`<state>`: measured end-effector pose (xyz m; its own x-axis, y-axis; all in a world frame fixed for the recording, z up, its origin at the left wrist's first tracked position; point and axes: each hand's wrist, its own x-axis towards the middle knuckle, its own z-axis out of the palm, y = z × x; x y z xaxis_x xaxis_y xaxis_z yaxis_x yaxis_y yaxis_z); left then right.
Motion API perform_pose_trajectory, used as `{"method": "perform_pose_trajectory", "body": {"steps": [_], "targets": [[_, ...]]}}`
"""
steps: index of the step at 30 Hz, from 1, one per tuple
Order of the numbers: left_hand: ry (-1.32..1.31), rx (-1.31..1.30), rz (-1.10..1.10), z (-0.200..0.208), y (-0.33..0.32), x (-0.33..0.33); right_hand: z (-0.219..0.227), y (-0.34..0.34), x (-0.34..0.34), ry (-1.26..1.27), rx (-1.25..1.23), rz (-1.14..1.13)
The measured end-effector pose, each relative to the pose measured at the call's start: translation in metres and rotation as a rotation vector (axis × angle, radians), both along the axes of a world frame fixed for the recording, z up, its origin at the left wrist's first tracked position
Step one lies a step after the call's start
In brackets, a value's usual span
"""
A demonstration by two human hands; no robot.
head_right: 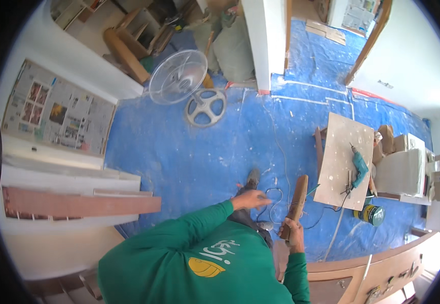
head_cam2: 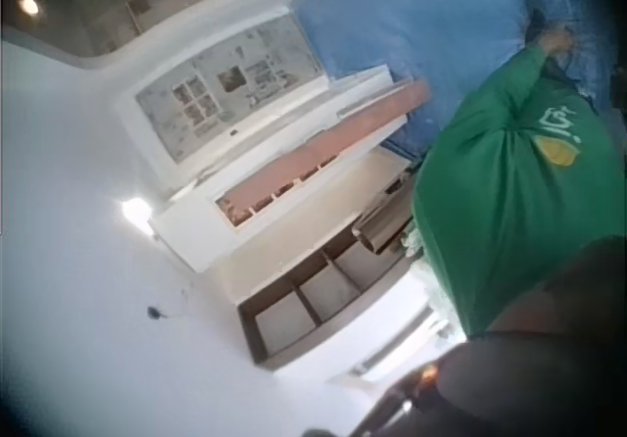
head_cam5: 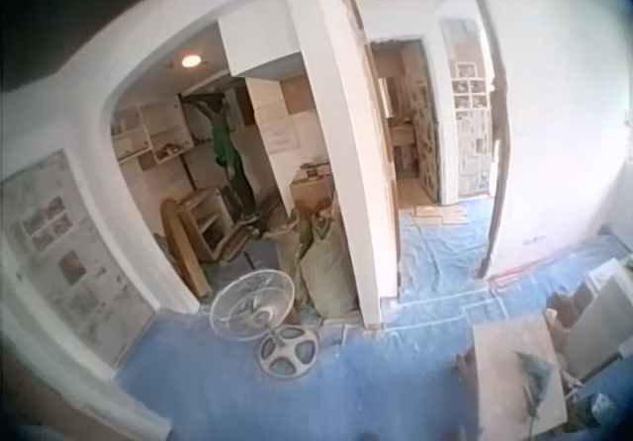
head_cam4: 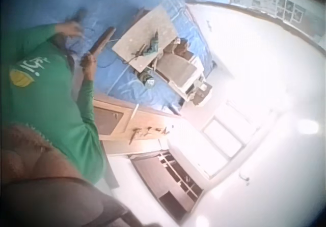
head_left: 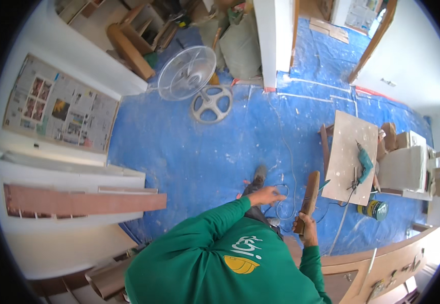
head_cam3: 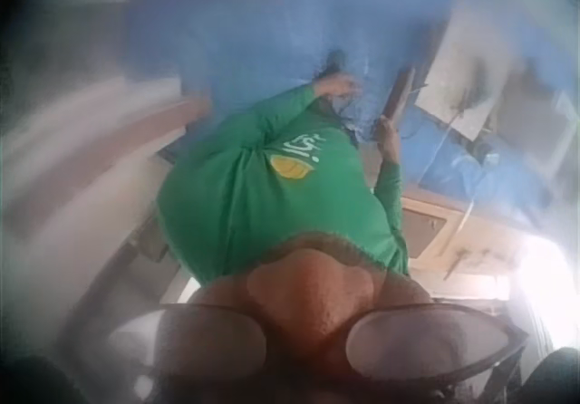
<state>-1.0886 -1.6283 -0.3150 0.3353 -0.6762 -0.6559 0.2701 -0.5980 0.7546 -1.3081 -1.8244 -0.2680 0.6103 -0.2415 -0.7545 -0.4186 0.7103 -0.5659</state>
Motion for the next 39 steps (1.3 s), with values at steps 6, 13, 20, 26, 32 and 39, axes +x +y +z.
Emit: {"method": "perform_pose_trajectory", "body": {"steps": [6,13,20,26,32,39], "targets": [[-0.374,0.552,0.013,-0.17,0.192,0.093,-0.023,-0.055,0.074,0.261,-0.225,0.101],[-0.028,0.749,0.408,-0.167,0.31,0.146,-0.042,-0.091,0.1,0.358,-0.175,-0.009],[0.161,0.426,0.618,-0.149,0.205,0.182,-0.06,-0.087,0.075,0.373,-0.274,0.174],[0.191,0.278,0.435,-0.142,0.096,0.197,-0.059,-0.089,0.07,0.558,-0.57,0.452],[0.097,0.435,0.066,-0.091,0.032,0.219,-0.082,-0.055,0.029,0.535,-0.608,0.295],[0.042,0.472,-0.096,-0.086,-0.016,0.243,-0.102,-0.029,-0.015,0.507,-0.544,0.129]]}}
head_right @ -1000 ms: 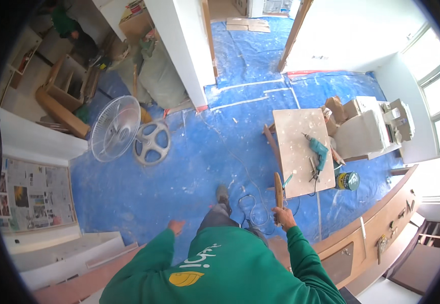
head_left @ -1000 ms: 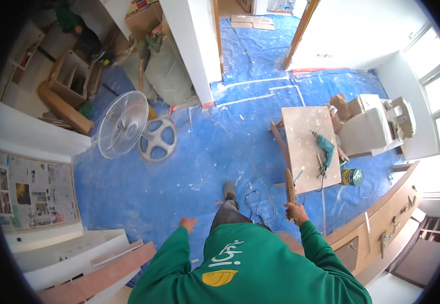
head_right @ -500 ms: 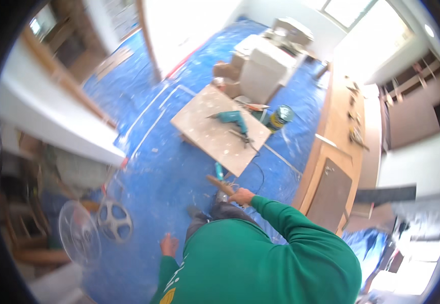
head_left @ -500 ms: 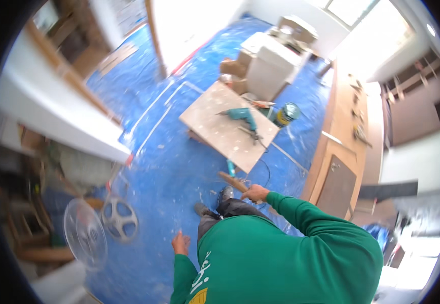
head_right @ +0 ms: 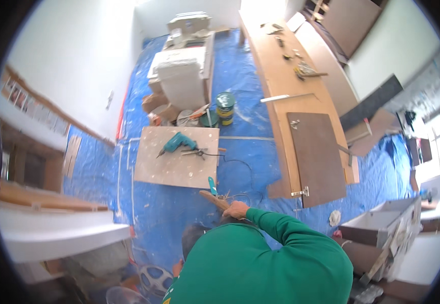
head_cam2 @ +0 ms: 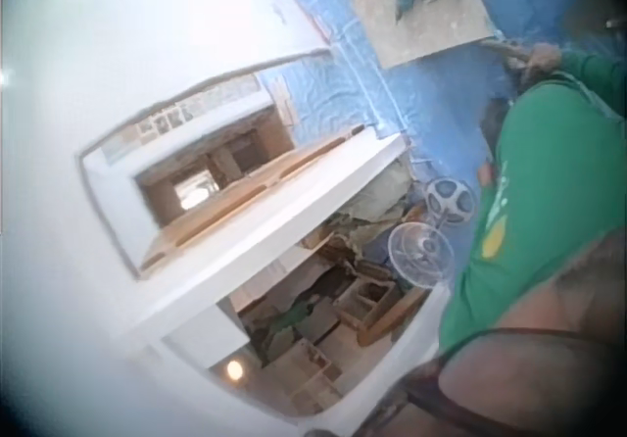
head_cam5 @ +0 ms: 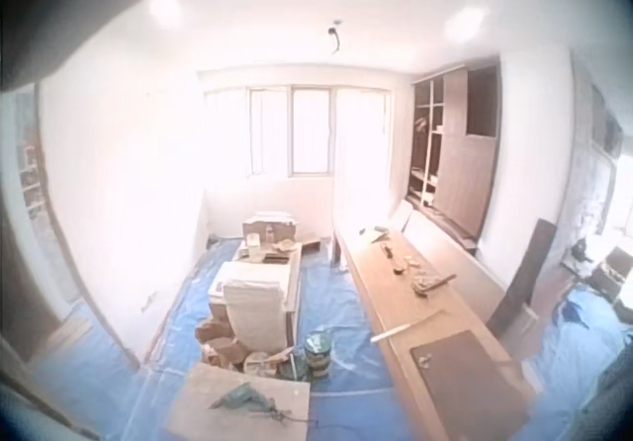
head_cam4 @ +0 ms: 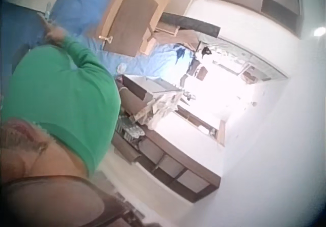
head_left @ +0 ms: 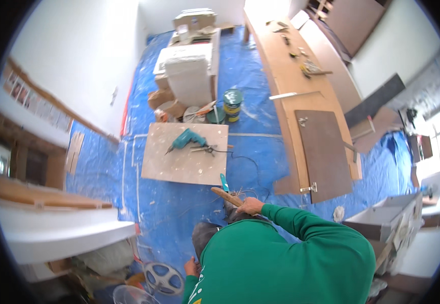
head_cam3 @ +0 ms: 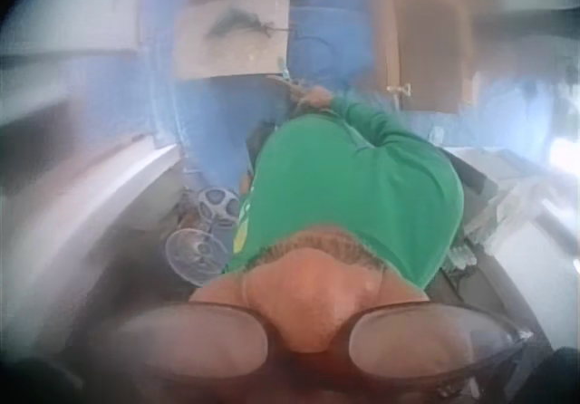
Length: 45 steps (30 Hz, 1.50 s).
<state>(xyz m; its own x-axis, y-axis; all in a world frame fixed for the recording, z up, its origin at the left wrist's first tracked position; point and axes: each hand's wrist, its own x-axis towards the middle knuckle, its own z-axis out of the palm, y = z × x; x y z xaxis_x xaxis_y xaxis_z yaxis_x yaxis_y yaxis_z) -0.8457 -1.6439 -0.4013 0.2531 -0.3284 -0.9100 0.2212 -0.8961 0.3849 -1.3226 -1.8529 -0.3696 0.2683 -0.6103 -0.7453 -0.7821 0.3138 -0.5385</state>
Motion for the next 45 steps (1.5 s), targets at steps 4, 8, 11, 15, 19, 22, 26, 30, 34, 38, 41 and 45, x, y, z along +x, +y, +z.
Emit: {"method": "perform_pose_trajectory", "body": {"steps": [4,8,11,15,19,22,26,30,34,38,41,45], "targets": [[0.016,-0.001,-0.139,-0.017,-0.042,0.01,0.004,0.013,-0.018,0.029,-0.279,0.285],[0.019,-0.074,-0.331,-0.027,-0.086,0.035,0.041,0.029,-0.002,0.06,0.064,-0.28],[-0.021,-0.223,-0.602,-0.032,-0.118,0.054,0.046,0.055,0.004,0.113,0.16,-0.519],[0.066,-0.119,-0.476,-0.029,-0.166,0.084,0.022,0.124,0.017,0.255,0.025,-0.5],[0.066,0.029,-0.536,-0.022,-0.196,0.117,0.042,0.212,0.051,0.39,0.301,-0.763],[0.044,0.101,-0.631,-0.023,-0.22,0.136,0.07,0.267,0.077,0.421,0.428,-0.801],[0.025,0.171,-0.791,-0.039,-0.244,0.134,0.083,0.375,0.124,0.401,0.517,-0.974],[0.004,0.173,-0.937,-0.049,-0.272,0.105,0.09,0.445,0.185,0.393,0.536,-1.134],[0.006,0.119,-1.088,-0.05,-0.296,0.036,0.066,0.502,0.234,0.317,0.504,-1.277],[0.034,-0.005,-1.25,-0.044,-0.295,-0.051,0.108,0.517,0.235,0.199,0.27,-1.512],[0.109,-0.022,-1.399,-0.042,-0.271,-0.129,0.053,0.574,0.232,0.239,0.467,-1.562],[0.074,-0.01,-1.352,-0.032,-0.211,-0.208,0.026,0.625,0.177,0.139,0.667,-1.58]]}}
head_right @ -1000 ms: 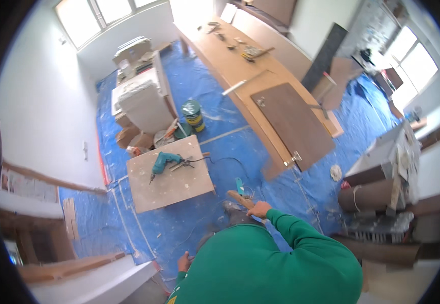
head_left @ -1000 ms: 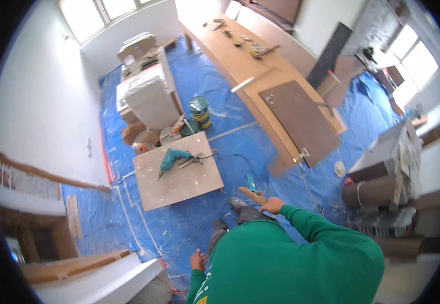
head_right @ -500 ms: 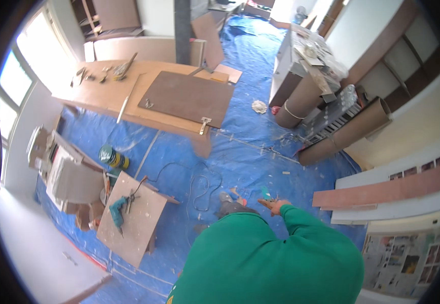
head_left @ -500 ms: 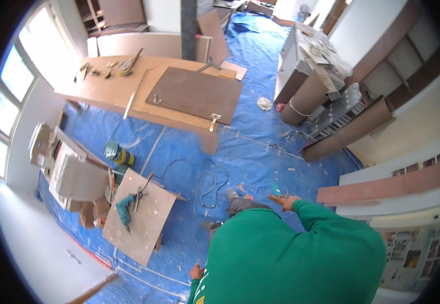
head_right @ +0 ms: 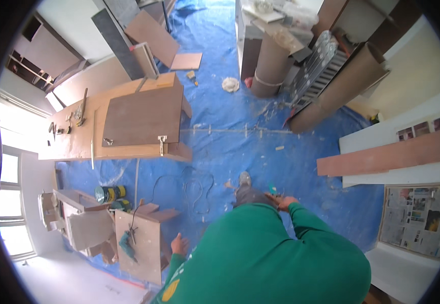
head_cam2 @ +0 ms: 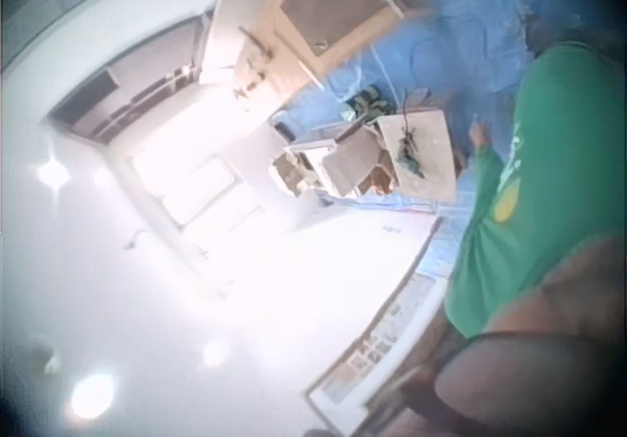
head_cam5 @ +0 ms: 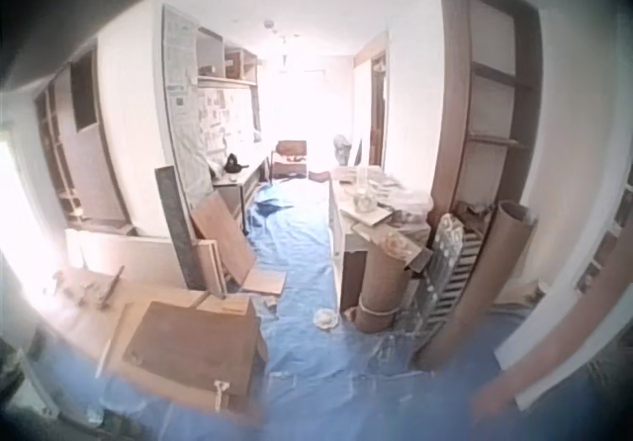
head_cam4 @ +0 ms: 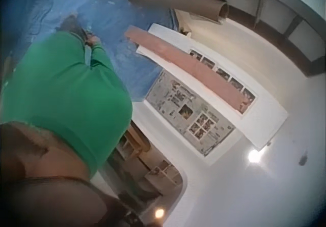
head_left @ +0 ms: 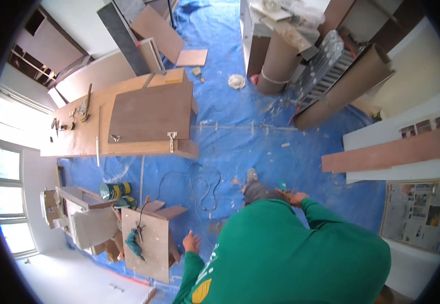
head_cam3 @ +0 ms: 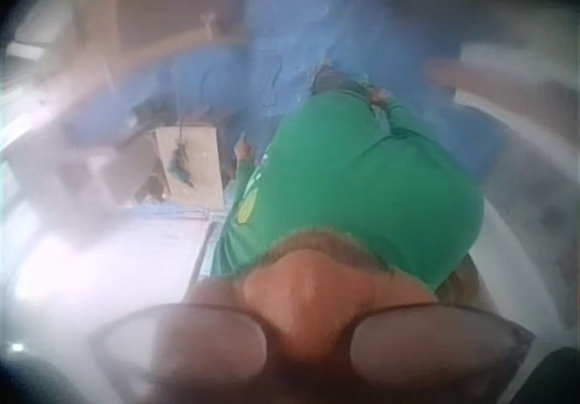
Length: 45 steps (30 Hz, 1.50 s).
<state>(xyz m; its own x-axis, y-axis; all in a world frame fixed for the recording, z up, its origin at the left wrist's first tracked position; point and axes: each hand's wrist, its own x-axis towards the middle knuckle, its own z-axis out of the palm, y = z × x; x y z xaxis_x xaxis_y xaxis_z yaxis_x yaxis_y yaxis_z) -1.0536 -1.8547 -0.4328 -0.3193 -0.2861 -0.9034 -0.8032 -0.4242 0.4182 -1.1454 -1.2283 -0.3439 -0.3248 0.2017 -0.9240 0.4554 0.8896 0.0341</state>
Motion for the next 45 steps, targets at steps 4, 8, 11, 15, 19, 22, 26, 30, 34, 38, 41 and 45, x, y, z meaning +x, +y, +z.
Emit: {"method": "perform_pose_trajectory", "body": {"steps": [4,8,11,15,19,22,26,30,34,38,41,45], "targets": [[-0.026,-0.073,-0.275,0.029,0.088,-0.091,-0.079,0.072,-0.034,0.016,0.032,-0.167],[0.023,-0.121,-0.355,0.068,0.128,-0.163,-0.079,0.091,-0.11,0.062,0.008,-0.273],[-0.011,-0.15,-0.34,0.094,0.144,-0.194,-0.062,0.094,-0.157,0.102,-0.015,-0.356],[-0.121,-0.163,-0.358,0.082,0.134,-0.22,-0.058,0.089,-0.215,0.159,-0.015,-0.471],[-0.214,-0.145,-0.342,0.053,0.14,-0.25,-0.088,0.098,-0.235,0.182,-0.047,-0.488],[-0.234,-0.101,-0.341,0.024,0.144,-0.278,-0.071,0.098,-0.255,0.101,-0.032,-0.316],[-0.143,0.014,-0.128,-0.001,0.17,-0.342,-0.087,0.143,-0.271,0.116,0.017,0.032],[-0.16,0.042,-0.18,0.01,0.19,-0.411,-0.044,0.156,-0.364,0.149,0.055,0.08],[-0.103,0.078,-0.085,-0.011,0.18,-0.432,-0.062,0.167,-0.47,0.18,0.025,0.224],[-0.068,0.015,0.011,0.012,0.188,-0.491,-0.042,0.14,-0.593,0.352,0.047,0.004],[-0.103,-0.014,0.13,0.014,0.19,-0.495,-0.02,0.105,-0.685,0.41,0.037,0.088],[0.015,-0.402,-0.395,-0.004,0.204,-0.454,-0.037,0.083,-0.792,0.452,-0.046,0.239]]}}
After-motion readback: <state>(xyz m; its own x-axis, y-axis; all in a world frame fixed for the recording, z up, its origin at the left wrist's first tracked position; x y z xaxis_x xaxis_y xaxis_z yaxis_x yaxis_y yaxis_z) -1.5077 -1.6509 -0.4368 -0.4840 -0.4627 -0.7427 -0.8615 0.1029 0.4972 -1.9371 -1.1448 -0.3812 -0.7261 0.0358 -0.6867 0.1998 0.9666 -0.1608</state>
